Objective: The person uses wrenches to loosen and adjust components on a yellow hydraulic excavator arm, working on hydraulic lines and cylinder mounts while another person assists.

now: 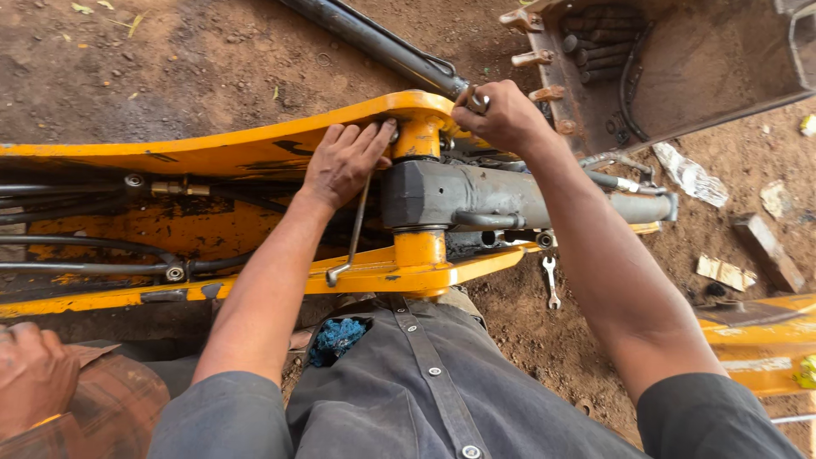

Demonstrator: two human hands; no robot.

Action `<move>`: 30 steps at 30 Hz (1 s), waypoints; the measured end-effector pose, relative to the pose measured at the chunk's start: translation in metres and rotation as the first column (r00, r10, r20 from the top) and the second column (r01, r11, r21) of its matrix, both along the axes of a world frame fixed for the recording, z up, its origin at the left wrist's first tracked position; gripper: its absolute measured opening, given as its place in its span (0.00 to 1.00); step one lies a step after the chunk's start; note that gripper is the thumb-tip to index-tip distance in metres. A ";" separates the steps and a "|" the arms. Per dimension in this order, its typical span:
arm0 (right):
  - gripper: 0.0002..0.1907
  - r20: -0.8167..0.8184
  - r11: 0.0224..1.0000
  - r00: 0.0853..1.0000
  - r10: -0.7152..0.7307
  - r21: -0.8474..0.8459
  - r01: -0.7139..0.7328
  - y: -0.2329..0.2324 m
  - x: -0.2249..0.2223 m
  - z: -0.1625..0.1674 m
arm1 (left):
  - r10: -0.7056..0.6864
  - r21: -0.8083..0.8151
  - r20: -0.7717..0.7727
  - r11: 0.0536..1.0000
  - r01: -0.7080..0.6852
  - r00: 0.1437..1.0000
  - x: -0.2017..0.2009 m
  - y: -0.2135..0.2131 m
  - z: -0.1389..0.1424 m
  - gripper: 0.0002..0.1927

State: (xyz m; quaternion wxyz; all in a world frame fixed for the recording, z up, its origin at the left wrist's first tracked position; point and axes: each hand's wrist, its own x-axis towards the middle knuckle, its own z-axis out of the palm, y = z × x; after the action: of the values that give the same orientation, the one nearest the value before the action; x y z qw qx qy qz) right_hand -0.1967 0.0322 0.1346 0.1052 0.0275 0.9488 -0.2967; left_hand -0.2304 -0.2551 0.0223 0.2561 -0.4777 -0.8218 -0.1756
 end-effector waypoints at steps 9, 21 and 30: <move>0.13 -0.061 0.997 0.996 0.067 0.044 -0.065 0.001 0.015 -0.011 | -0.023 -0.046 0.056 0.999 0.026 0.998 -0.005 0.001 0.012 0.24; 0.12 -0.344 0.998 0.937 0.057 0.009 -0.058 0.009 0.084 -0.067 | 0.456 -0.282 0.669 0.886 -0.367 0.587 -0.011 0.067 0.040 0.16; 0.11 -0.172 0.729 0.880 -0.444 -0.641 0.242 0.058 0.094 -0.065 | 0.451 -0.232 0.722 0.873 -0.429 0.524 -0.006 0.075 0.043 0.16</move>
State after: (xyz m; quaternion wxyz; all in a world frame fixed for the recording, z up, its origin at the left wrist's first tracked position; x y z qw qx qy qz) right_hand -0.1026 0.0899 0.0696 -0.1009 0.1223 0.7865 -0.5969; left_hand -0.2368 -0.1797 0.0649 -0.0813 -0.1399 -0.9469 -0.2778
